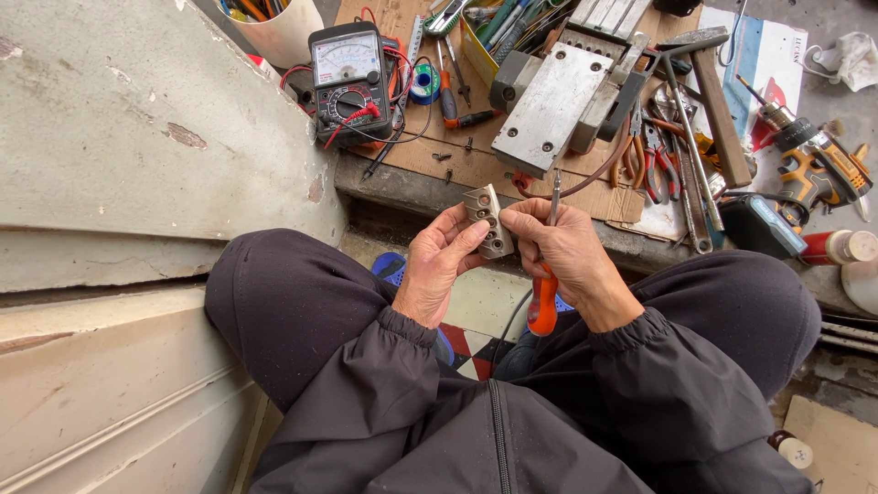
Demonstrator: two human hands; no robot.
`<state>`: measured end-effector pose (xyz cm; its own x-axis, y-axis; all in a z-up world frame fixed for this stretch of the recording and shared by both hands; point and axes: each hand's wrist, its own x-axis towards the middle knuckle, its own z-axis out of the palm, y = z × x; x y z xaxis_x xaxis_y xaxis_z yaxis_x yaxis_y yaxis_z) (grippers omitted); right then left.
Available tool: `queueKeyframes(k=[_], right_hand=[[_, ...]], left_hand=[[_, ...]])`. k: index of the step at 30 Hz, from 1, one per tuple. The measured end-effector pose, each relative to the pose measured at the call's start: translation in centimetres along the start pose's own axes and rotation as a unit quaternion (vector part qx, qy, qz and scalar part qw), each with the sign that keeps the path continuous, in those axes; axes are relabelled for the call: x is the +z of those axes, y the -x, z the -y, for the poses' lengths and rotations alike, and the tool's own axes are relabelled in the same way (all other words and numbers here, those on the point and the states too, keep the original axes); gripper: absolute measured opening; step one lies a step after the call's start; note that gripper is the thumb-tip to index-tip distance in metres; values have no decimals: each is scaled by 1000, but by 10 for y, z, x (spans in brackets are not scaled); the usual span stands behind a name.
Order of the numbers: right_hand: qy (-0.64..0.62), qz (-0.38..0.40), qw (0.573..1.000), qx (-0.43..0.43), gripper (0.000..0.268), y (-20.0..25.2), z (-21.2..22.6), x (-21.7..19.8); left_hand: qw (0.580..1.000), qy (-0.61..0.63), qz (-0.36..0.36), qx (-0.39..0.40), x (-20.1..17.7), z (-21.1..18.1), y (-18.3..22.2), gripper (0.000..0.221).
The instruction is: Repairing a wood planer by disassembling and adjusting its components using a screwdriver and other hand tools.
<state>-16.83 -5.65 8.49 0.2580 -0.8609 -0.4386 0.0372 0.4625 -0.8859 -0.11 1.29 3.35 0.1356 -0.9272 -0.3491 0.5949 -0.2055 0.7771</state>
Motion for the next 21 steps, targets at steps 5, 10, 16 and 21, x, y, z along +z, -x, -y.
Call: queueKeyframes(k=[5,10,16,21], right_hand=[[2,-9,1000,-13,19,1,-1,4],[18,-24,999,-19,20,3,0,7],[15,-24,999,-27,21,4,-2,8],[34,-36,998,-38,18,9,-1,12]], left_hand=[[1000,1,-14,-3,-3,3,-4,42],[1000,0,-25,-7,-4,4,-6,41],[1000,-8,-25,-1,-2,5,-6,39],[999,-3,-35,-2,-4,12,-8,40]])
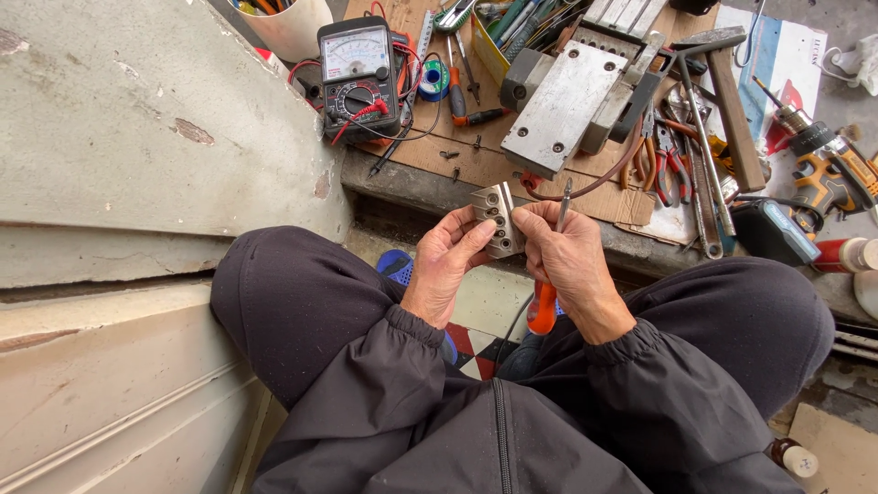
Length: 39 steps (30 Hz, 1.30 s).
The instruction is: Repairing a wood planer by disassembling and adjusting its components using a screwdriver and other hand tools.
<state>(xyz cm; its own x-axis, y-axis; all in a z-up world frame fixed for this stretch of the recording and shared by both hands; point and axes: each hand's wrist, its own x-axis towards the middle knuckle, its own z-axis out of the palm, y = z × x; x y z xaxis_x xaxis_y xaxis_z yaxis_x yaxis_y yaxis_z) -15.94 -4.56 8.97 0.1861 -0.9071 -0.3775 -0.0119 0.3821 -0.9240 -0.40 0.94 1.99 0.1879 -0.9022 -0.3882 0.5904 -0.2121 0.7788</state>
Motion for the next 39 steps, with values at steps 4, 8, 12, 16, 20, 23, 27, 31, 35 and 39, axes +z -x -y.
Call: queueKeyframes(k=[4,8,12,16,20,23,27,31,35,39], right_hand=[[11,-4,1000,-21,18,-7,-8,0],[100,-43,990,-95,15,-7,-17,3],[188,-25,969,-158,14,5,-7,13],[191,-17,965,-181,12,6,-8,12],[137,-48,979,-144,16,-2,-7,-1],[73,-48,991,-100,18,-7,-13,-7],[43,-34,996,-65,22,-10,-15,-10],[29,-28,999,-37,26,-14,-19,-11],[-30,5,997,69,34,-21,-15,-14],[-144,63,986,58,35,-14,57,-20]], left_hand=[[1000,1,1,-8,0,2,-2,41],[999,-29,-4,27,10,-11,6,54],[999,-24,30,10,5,0,0,54],[998,46,31,-4,6,-1,-5,53],[990,135,36,-11,10,-9,-3,48],[989,141,40,-19,10,-7,-4,49],[994,105,38,-13,10,-5,-3,53],[996,81,41,-1,4,2,-5,51],[995,92,27,7,-3,4,-8,50],[995,88,35,28,-8,6,-9,52]])
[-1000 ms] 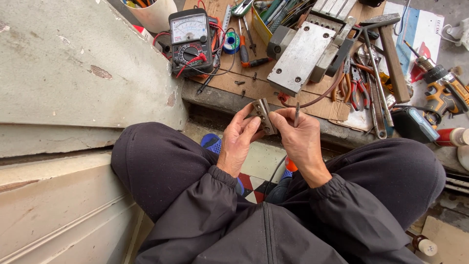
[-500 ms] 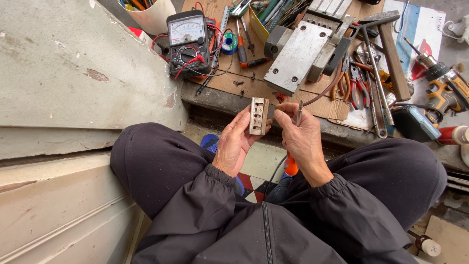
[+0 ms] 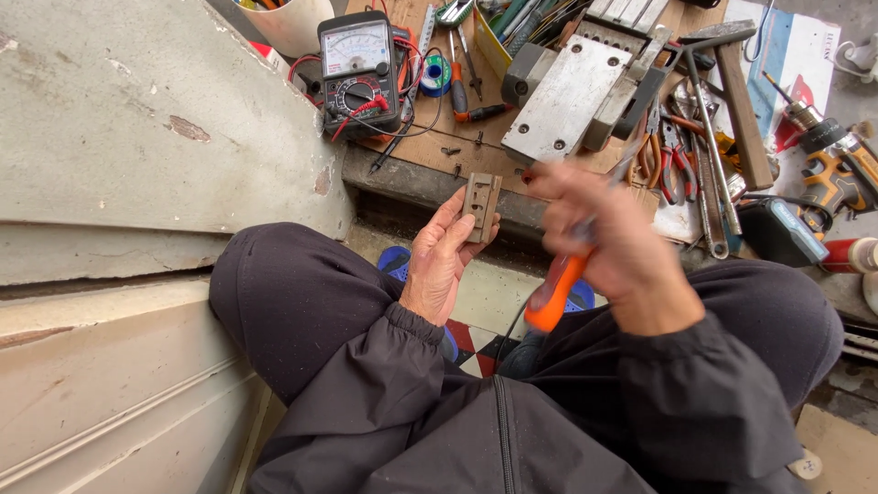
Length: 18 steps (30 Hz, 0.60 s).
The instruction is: Repairing a wood planer by disassembling and adjusting its components using a screwdriver and other hand tools.
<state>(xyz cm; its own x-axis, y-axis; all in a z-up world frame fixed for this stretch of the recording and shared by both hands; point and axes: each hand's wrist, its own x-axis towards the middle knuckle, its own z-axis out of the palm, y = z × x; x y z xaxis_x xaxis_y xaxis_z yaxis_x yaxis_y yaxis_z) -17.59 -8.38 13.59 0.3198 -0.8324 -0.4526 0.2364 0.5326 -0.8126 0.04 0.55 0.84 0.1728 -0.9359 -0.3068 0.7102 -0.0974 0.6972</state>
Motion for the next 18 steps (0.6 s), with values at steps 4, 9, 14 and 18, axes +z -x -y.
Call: queueKeyframes(k=[4,9,14,18], right_hand=[[-35,-13,999,-35,63,12,-12,7],[46,-109,993,3,26,5,-109,-18],[53,-77,992,-81,50,-3,-66,-7],[33,-34,996,-73,48,-12,-84,-8]], left_hand=[[999,27,6,-18,13,-19,3,63],[1000,-6,-8,14,13,-19,7,52],[995,61,-23,-71,23,-33,12,43],[974,163,-26,-153,24,-48,17,43]])
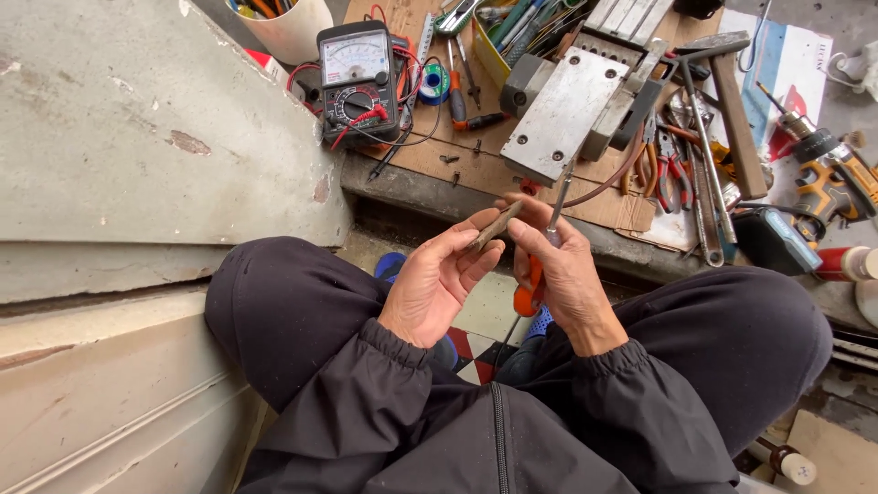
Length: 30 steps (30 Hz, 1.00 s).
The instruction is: Repairing a wood planer by disassembling and adjusting its components using a screwdriver and other hand tools.
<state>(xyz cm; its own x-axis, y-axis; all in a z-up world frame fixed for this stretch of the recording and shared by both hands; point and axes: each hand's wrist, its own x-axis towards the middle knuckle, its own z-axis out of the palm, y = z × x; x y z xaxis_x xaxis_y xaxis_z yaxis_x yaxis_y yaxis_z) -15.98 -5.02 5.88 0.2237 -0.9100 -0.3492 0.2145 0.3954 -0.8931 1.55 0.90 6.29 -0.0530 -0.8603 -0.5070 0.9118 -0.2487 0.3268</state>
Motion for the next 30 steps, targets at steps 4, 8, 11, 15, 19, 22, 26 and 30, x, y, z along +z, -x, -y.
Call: queueKeyframes(k=[4,8,11,15,19,22,26,30], right_hand=[[-3,-18,1000,-5,35,4,-4,2],[5,-51,999,1,28,1,-15,-6],[7,-63,998,21,26,3,-18,-5],[31,-68,995,68,30,13,-9,0],[59,-60,993,79,41,14,2,-14],[58,-40,996,51,39,28,55,-11],[6,59,998,-1,59,54,95,-8],[179,-90,977,-73,27,66,30,-24]], left_hand=[[999,32,-22,-37,2,-4,7,43],[992,-123,-22,4,6,13,7,53],[966,-241,-71,69,-16,36,-6,38],[965,-197,-129,117,-42,54,-31,33],[968,-167,-131,131,-22,25,-24,52],[963,-129,-132,199,1,-7,-13,51],[943,-125,-59,301,10,-35,-12,40],[932,-167,-147,286,-7,-30,-32,48]])
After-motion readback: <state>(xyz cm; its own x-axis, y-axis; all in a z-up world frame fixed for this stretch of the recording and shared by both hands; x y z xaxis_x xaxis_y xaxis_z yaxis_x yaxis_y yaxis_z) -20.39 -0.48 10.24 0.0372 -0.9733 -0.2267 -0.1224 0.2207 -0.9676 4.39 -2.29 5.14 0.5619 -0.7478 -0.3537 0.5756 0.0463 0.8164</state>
